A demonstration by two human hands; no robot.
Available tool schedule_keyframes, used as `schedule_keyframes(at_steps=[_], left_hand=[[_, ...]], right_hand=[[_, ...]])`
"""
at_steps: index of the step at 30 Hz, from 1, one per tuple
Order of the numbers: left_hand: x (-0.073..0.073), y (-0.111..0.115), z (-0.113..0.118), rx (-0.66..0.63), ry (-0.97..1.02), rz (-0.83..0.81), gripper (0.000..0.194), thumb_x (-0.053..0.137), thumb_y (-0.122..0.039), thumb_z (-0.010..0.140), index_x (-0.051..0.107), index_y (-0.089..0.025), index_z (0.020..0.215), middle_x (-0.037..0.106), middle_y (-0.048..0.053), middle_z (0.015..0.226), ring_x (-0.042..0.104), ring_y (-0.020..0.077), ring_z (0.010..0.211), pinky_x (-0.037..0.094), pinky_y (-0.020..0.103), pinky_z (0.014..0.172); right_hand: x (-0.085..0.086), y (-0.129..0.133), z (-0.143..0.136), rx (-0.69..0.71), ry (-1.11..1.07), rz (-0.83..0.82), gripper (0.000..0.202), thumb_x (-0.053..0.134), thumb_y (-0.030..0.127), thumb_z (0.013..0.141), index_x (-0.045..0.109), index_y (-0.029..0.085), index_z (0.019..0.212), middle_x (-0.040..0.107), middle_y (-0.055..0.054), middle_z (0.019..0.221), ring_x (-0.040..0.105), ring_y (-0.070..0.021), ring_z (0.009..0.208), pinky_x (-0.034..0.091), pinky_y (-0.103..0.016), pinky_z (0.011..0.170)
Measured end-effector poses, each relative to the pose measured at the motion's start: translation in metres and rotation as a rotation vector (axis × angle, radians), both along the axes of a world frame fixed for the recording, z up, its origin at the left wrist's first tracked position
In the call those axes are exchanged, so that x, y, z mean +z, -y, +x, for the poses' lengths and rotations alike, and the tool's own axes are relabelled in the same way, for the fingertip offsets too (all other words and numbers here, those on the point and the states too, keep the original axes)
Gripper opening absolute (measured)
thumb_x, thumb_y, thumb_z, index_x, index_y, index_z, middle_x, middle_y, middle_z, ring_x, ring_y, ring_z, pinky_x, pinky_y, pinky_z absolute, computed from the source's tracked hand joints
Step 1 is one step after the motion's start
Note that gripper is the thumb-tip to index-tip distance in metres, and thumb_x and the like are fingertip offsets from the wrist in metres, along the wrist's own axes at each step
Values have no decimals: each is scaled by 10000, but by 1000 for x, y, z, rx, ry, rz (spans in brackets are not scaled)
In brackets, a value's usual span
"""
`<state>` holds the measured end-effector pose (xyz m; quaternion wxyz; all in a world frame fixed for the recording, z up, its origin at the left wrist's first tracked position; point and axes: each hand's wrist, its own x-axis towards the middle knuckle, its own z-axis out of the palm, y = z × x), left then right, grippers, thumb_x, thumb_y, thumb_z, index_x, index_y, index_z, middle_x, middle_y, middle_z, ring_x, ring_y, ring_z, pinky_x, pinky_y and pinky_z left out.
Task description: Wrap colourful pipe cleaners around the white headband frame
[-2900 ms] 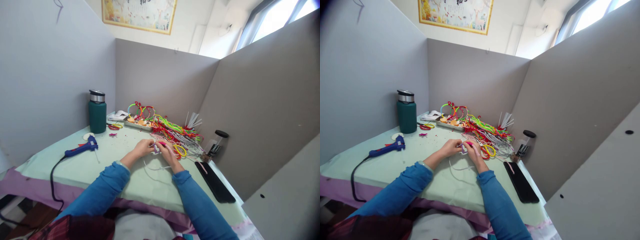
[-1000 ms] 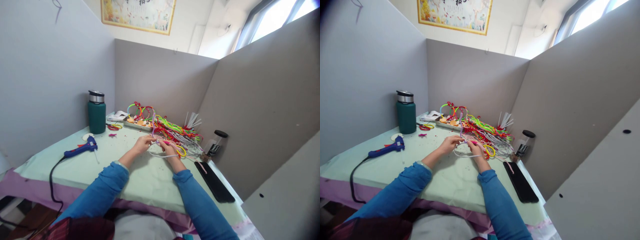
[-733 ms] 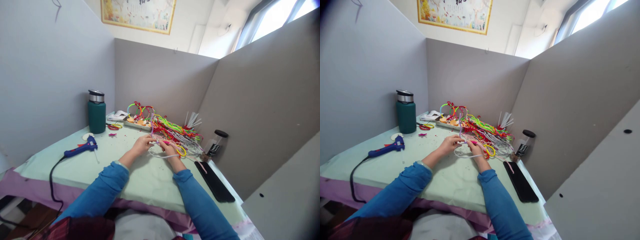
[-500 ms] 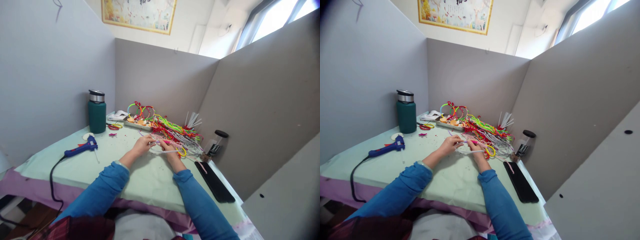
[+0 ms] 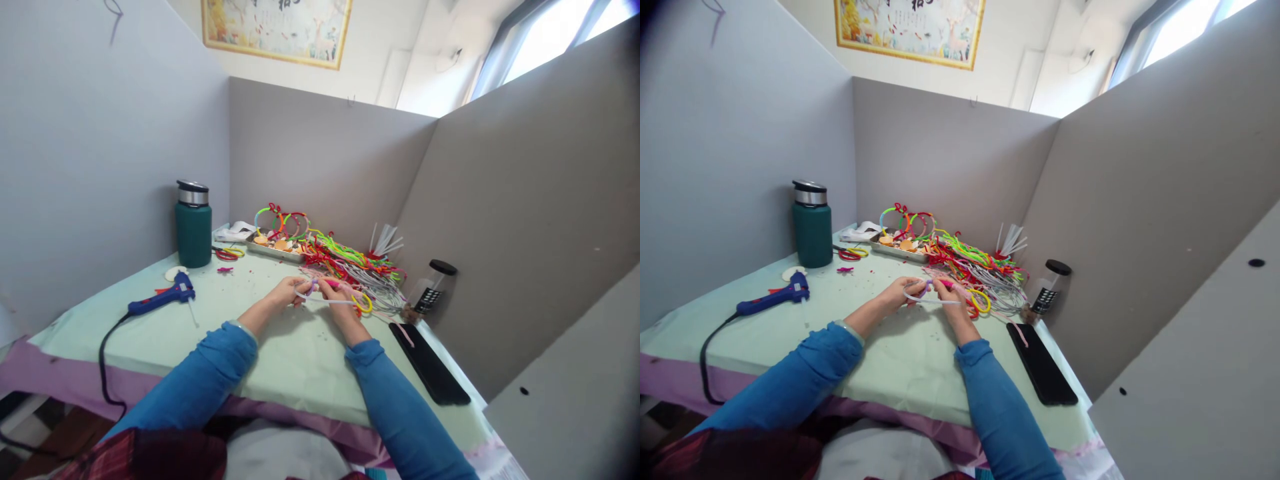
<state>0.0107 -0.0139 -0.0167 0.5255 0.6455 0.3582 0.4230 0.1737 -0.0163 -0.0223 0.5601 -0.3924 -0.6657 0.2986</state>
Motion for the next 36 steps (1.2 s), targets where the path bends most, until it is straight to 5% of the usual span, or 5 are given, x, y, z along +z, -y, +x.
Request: schedule_keyframes(at_steps=[6,9,16,23,36], left_hand=[[9,8,-3,-119,56,-145,425,687,-516,675,619,-122,818,461,-57,542,191,11,353,203,198,356],[6,3,-6,-91,-6,-88,426,658,-490,705,647,-117,910,581,-3,636,265,24,358,256,204,361],[-1,-6,-9,273,-316,450,299,643,-284,735,674,-143,998,683,38,832,521,88,565,413,212,555],[2,4,-10,280,-480,868,219,556,-115,775,663,-174,957,695,51,923,601,137,752,439,234,694],[0,-1,-9,356,-411,845,85,603,-171,785,685,-165,808,681,41,777,577,119,678,412,216,645]], right_hand=[[10,9,-1,-43,73,20,381,537,508,811,575,200,589,430,24,506,385,-136,509,311,-279,509],[13,10,-1,-55,70,11,333,566,469,796,599,196,608,461,16,523,402,-140,514,326,-287,524],[10,10,-2,-59,29,-60,319,564,470,776,592,197,613,441,23,493,390,-132,494,305,-279,499],[-2,0,-4,41,-68,-164,360,589,493,746,503,203,552,395,40,479,338,-117,478,249,-279,490],[-6,-2,-5,-18,-43,-150,398,563,480,745,430,205,489,366,43,456,315,-110,473,241,-275,496]])
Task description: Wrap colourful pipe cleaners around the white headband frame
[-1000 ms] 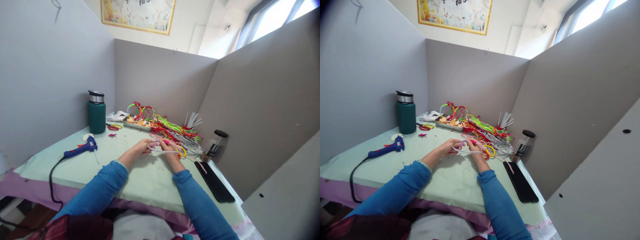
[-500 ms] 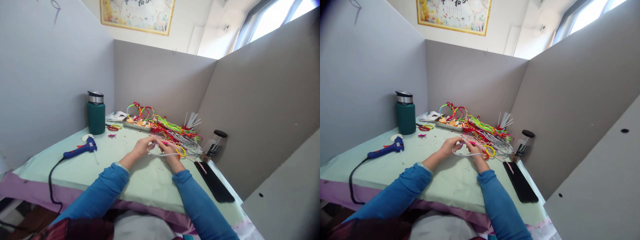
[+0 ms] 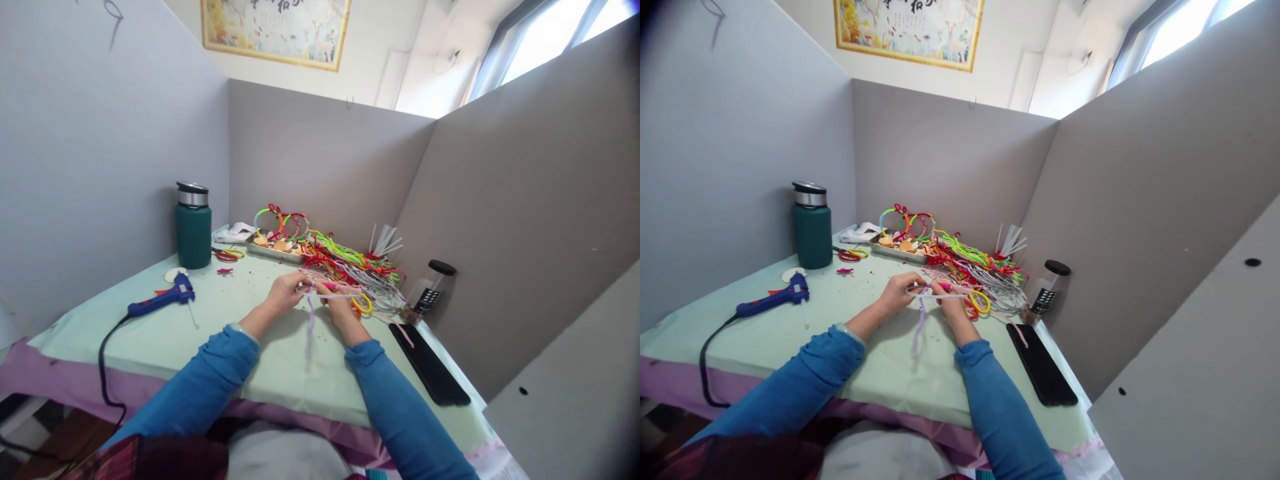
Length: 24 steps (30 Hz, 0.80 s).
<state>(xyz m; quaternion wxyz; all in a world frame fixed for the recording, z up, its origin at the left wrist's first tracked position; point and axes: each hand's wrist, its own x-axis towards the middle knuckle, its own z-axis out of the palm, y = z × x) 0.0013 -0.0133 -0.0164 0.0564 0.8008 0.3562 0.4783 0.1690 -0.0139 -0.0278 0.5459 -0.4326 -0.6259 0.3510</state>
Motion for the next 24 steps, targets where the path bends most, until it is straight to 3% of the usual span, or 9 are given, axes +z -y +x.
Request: schedule_keyframes(at_steps=[6,12,16,20,24], left_hand=[[1,1,5,7,214,-239,166,619,-292,758,681,-141,724,632,8,626,506,98,556,378,206,558],[-2,1,10,-14,500,-630,241,650,-384,689,613,-148,665,441,-61,379,378,75,373,286,196,427],[-6,-2,10,-65,592,-733,254,639,-405,689,623,-152,683,505,-35,445,404,73,373,302,201,415],[-3,0,11,49,666,-870,215,627,-360,678,629,-146,696,591,0,582,394,64,368,302,218,392],[2,5,11,139,618,-906,268,588,-386,715,583,-148,592,502,-19,446,377,77,353,282,223,395]], right_hand=[[10,10,-2,9,42,38,294,548,422,747,512,198,562,418,31,495,356,-122,501,262,-271,497],[11,12,-3,-10,142,194,278,526,378,762,539,186,561,483,11,540,424,-133,556,317,-256,528],[3,6,-3,-51,167,264,287,530,394,782,603,180,606,521,0,542,477,-156,591,347,-257,542],[-4,2,-4,-40,197,316,297,557,403,801,651,172,639,591,-20,599,507,-162,595,375,-268,568],[-7,1,-6,-24,193,314,261,577,393,792,692,169,725,644,-37,672,534,-169,625,395,-271,596]])
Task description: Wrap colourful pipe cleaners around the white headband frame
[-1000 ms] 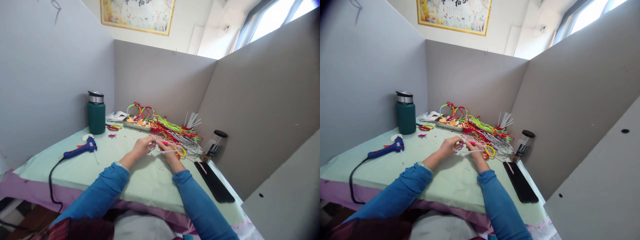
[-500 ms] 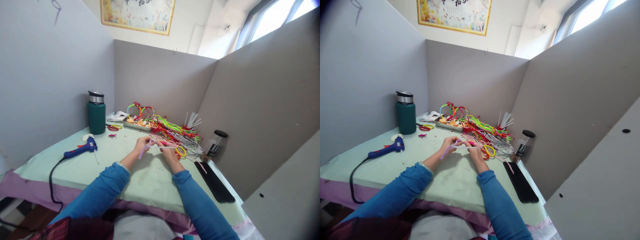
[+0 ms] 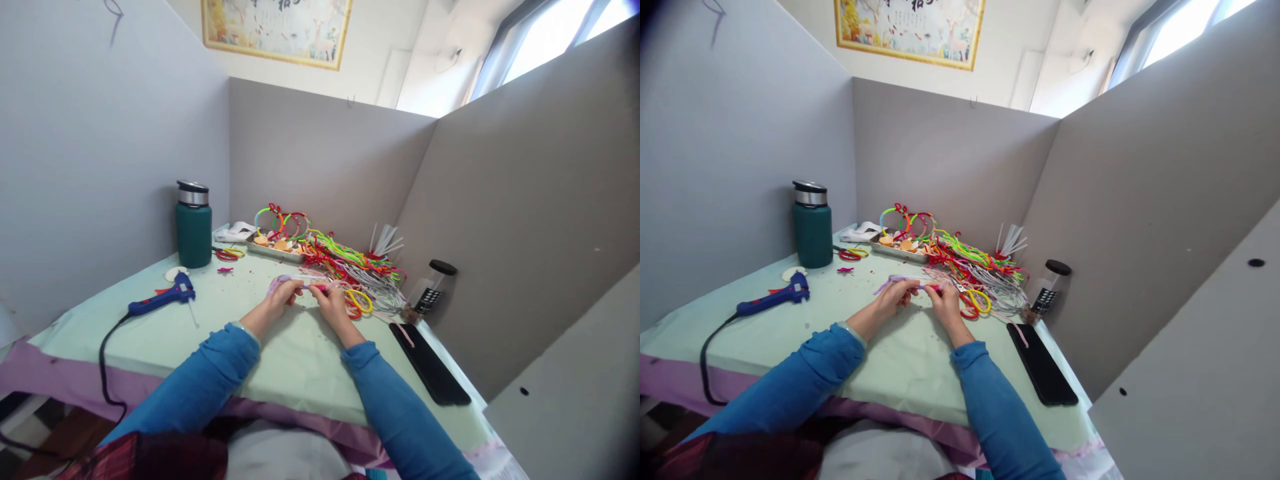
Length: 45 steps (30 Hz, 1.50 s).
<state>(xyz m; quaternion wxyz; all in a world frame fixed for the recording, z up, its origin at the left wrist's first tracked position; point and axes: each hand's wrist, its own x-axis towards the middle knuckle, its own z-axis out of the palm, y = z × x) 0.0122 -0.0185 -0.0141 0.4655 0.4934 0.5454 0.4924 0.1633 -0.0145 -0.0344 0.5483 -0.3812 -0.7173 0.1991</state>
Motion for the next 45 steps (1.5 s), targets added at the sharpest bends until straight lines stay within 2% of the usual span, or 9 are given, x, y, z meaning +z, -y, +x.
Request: schedule_keyframes(at_steps=[6,12,17,22,25,33,39,42,45], left_hand=[[-4,0,-7,0,-151,190,436,569,-574,734,572,-170,570,421,-31,341,418,105,369,300,228,430],[-5,-8,-4,-68,105,162,430,685,-572,638,579,-156,636,423,-54,415,383,78,389,303,218,422],[-3,-10,-3,-157,274,206,407,731,-446,608,686,-108,830,431,-60,480,366,58,424,303,201,424],[-4,-13,-3,-166,58,273,428,618,-169,608,699,-87,1021,575,-24,581,405,57,410,338,211,435],[-5,-15,-3,-171,-104,271,538,565,-84,605,660,-75,1135,564,-36,543,426,70,402,332,206,435],[-8,-16,-7,-113,-400,281,318,674,-223,694,724,-101,983,574,-5,522,467,113,468,348,224,478],[-8,-16,-8,71,-630,549,342,760,-247,648,744,-206,988,620,45,870,574,155,699,438,258,665],[-9,-15,-8,30,-644,696,304,735,-233,689,740,-245,993,604,29,912,569,127,692,440,236,671],[-8,-13,-8,-10,-639,695,274,701,-260,738,733,-242,1009,643,15,808,553,112,639,419,219,635]], right_hand=[[4,2,0,-96,-66,-189,358,586,450,744,565,170,522,477,16,472,412,-127,492,307,-262,505],[4,1,0,-35,-231,-347,351,637,457,692,539,179,502,418,39,415,355,-105,438,265,-254,464],[-1,-4,0,15,-322,-398,323,649,439,676,541,174,525,447,39,444,356,-93,421,256,-246,449],[-5,-9,3,62,-311,-364,327,634,439,693,544,171,530,446,43,453,353,-90,431,251,-245,454],[-6,-10,4,63,-294,-364,342,633,454,697,540,173,524,436,45,441,348,-92,432,252,-249,457],[-6,-9,3,52,-299,-359,347,651,473,685,550,180,529,446,38,447,360,-99,437,259,-254,455],[-5,-9,3,26,-320,-377,348,657,476,674,549,184,520,449,39,438,360,-101,425,259,-259,453],[-5,-8,3,35,-340,-388,343,659,466,677,542,187,516,450,40,439,364,-103,429,258,-260,455],[-5,-8,3,44,-357,-392,339,667,457,676,542,187,512,461,36,449,380,-107,440,267,-262,461]])
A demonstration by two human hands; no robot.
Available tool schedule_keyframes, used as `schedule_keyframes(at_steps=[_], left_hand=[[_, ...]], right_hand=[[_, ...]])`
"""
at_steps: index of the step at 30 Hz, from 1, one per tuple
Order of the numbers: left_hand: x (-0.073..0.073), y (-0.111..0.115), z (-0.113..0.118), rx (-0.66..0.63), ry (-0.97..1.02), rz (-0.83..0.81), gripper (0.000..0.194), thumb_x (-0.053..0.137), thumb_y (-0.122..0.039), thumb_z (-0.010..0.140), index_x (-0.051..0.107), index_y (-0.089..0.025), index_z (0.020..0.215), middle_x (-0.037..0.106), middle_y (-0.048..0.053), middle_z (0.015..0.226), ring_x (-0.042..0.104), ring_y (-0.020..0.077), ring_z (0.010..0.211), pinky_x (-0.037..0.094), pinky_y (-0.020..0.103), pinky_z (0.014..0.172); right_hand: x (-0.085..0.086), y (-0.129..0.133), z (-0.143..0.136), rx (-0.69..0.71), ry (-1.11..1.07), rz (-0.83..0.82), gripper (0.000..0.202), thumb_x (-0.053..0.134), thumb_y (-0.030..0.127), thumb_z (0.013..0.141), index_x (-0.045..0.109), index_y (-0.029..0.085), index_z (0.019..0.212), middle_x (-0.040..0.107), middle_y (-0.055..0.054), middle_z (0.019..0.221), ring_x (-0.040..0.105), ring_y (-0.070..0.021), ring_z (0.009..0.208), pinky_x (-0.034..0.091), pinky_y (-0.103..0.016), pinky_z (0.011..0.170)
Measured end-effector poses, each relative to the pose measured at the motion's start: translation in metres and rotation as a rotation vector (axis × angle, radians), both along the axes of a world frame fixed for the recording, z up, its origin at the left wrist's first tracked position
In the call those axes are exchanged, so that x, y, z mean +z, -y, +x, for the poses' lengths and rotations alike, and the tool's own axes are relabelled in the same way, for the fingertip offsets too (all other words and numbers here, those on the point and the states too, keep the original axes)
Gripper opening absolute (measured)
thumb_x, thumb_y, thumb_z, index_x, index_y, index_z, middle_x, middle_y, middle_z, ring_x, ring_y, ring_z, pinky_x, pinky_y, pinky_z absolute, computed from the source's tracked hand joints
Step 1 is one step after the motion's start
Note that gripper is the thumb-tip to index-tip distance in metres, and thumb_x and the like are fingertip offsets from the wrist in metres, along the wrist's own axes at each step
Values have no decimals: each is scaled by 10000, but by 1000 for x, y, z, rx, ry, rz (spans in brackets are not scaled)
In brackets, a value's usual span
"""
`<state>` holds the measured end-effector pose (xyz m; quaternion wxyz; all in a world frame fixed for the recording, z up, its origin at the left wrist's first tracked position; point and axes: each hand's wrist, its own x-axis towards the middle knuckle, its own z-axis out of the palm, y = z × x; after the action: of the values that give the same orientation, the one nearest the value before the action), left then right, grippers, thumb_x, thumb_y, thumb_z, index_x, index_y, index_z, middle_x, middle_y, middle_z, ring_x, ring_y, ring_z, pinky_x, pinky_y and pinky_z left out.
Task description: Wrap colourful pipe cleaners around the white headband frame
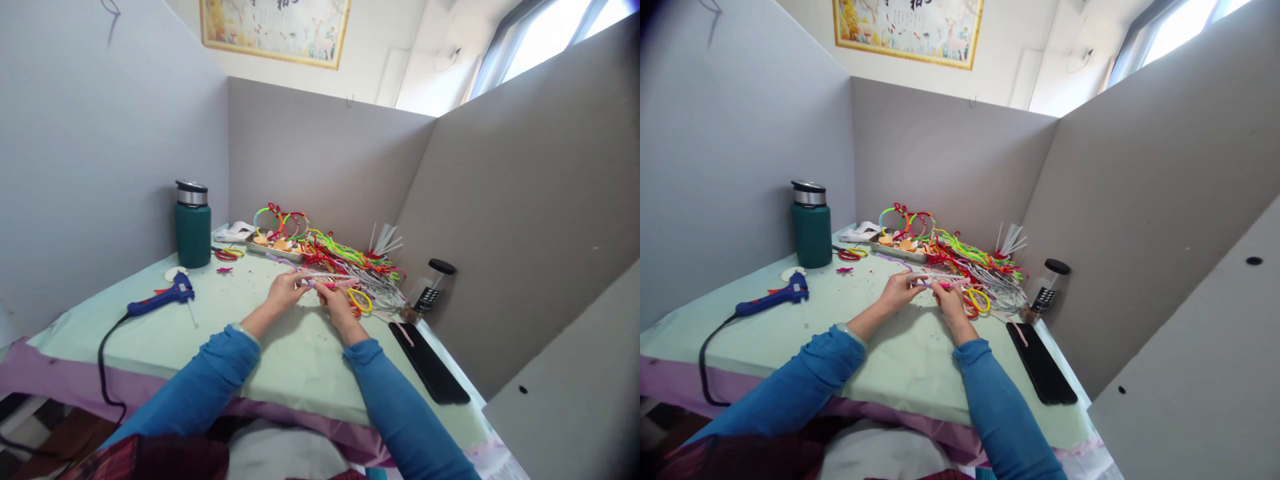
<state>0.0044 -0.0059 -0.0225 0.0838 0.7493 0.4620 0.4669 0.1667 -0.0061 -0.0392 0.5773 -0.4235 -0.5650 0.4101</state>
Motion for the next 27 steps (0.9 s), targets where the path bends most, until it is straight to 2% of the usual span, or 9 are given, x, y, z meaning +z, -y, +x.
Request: schedule_keyframes(at_steps=[4,8,10,17,21,27], left_hand=[[3,4,0,27,0,-50,297,682,-292,758,716,-257,1051,671,-10,677,522,110,583,393,210,602],[5,6,1,-85,-10,39,230,646,-235,780,729,-220,994,690,17,789,512,96,584,394,205,595],[5,6,1,-102,-16,68,186,647,-207,774,735,-202,938,679,25,800,511,93,584,392,206,595],[3,3,0,8,-69,54,128,664,-265,783,746,-181,835,642,26,676,508,113,589,377,223,610],[2,0,1,-2,-8,-39,139,648,-276,785,740,-175,811,639,17,646,509,115,570,357,220,577],[6,2,0,-71,104,-226,217,615,-335,759,715,-147,714,533,-18,483,467,120,525,321,221,525]], right_hand=[[0,-1,0,13,-47,-3,330,669,430,675,529,188,500,455,35,452,380,-105,444,268,-261,461],[1,0,0,64,-122,-49,299,689,417,653,535,189,535,477,38,483,371,-99,446,262,-257,450],[1,0,0,87,-145,-88,290,701,414,639,542,189,549,484,40,490,364,-95,441,252,-255,446],[0,0,-1,104,-174,-61,312,723,435,629,548,182,578,484,38,512,367,-91,454,248,-248,444],[0,0,-1,94,-102,-16,335,686,466,665,534,181,575,469,35,518,373,-96,469,274,-248,462],[1,3,0,12,51,76,344,630,480,711,539,188,554,441,38,476,379,-111,468,288,-263,481]])
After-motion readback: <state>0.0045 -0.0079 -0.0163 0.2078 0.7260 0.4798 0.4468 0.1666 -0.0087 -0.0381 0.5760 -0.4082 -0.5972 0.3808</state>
